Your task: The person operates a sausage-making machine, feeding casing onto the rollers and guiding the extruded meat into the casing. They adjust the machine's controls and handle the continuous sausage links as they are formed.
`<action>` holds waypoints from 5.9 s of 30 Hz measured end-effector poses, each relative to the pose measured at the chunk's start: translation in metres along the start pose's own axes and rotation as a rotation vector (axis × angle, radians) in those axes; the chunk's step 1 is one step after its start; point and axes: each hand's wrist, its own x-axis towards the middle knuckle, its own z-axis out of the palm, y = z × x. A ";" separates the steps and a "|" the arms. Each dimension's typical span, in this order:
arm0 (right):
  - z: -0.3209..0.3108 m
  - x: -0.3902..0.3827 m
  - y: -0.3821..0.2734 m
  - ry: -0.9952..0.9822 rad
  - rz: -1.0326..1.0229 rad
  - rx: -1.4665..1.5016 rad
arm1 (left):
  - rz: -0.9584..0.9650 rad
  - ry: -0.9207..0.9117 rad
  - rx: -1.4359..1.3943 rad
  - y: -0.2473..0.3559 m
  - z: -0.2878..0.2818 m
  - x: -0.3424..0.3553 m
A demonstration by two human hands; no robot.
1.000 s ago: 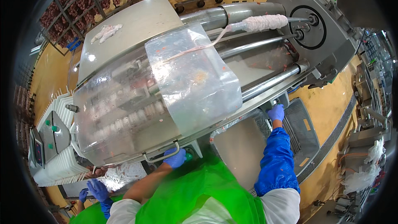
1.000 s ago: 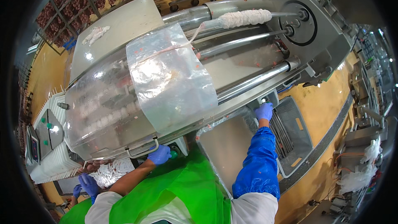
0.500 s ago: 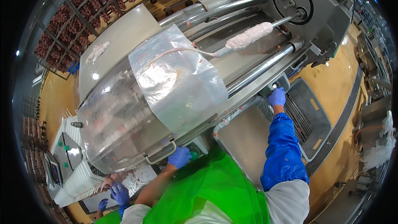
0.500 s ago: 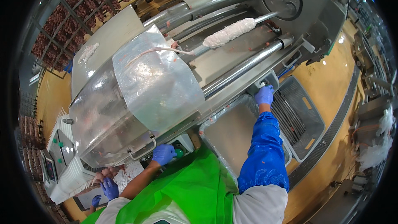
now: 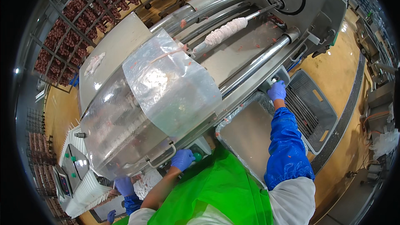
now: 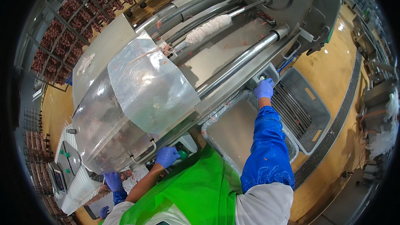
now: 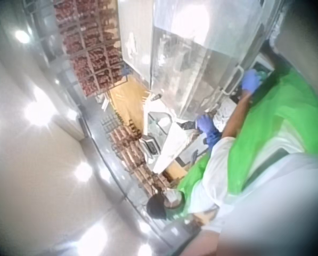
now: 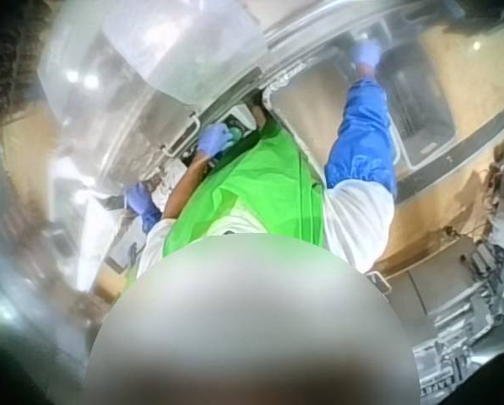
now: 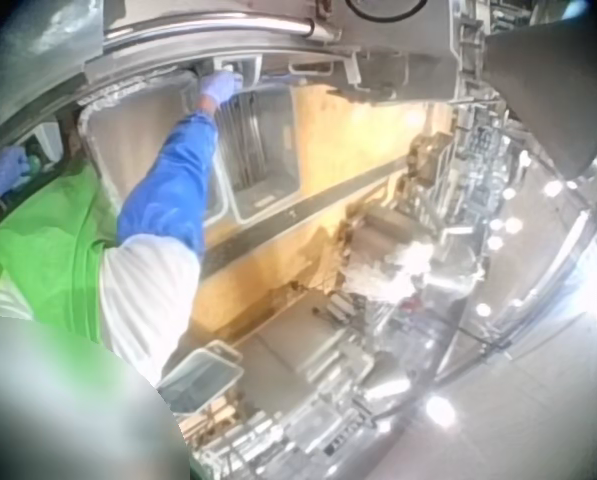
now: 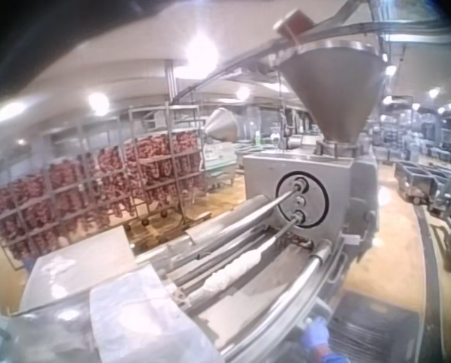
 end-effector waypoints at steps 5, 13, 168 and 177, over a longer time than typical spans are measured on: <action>0.002 0.000 0.000 0.019 -0.015 -0.057 | 0.001 0.015 -0.022 0.004 -0.003 -0.002; 0.005 0.002 0.004 0.050 0.042 0.035 | -0.010 0.012 -0.046 0.005 -0.005 -0.005; -0.197 -0.243 -0.024 0.291 -0.921 1.036 | 0.698 1.421 -0.061 0.169 -0.107 -0.142; -0.159 -0.262 -0.055 -0.627 -0.797 1.810 | 0.519 0.546 -0.376 0.138 0.029 -0.080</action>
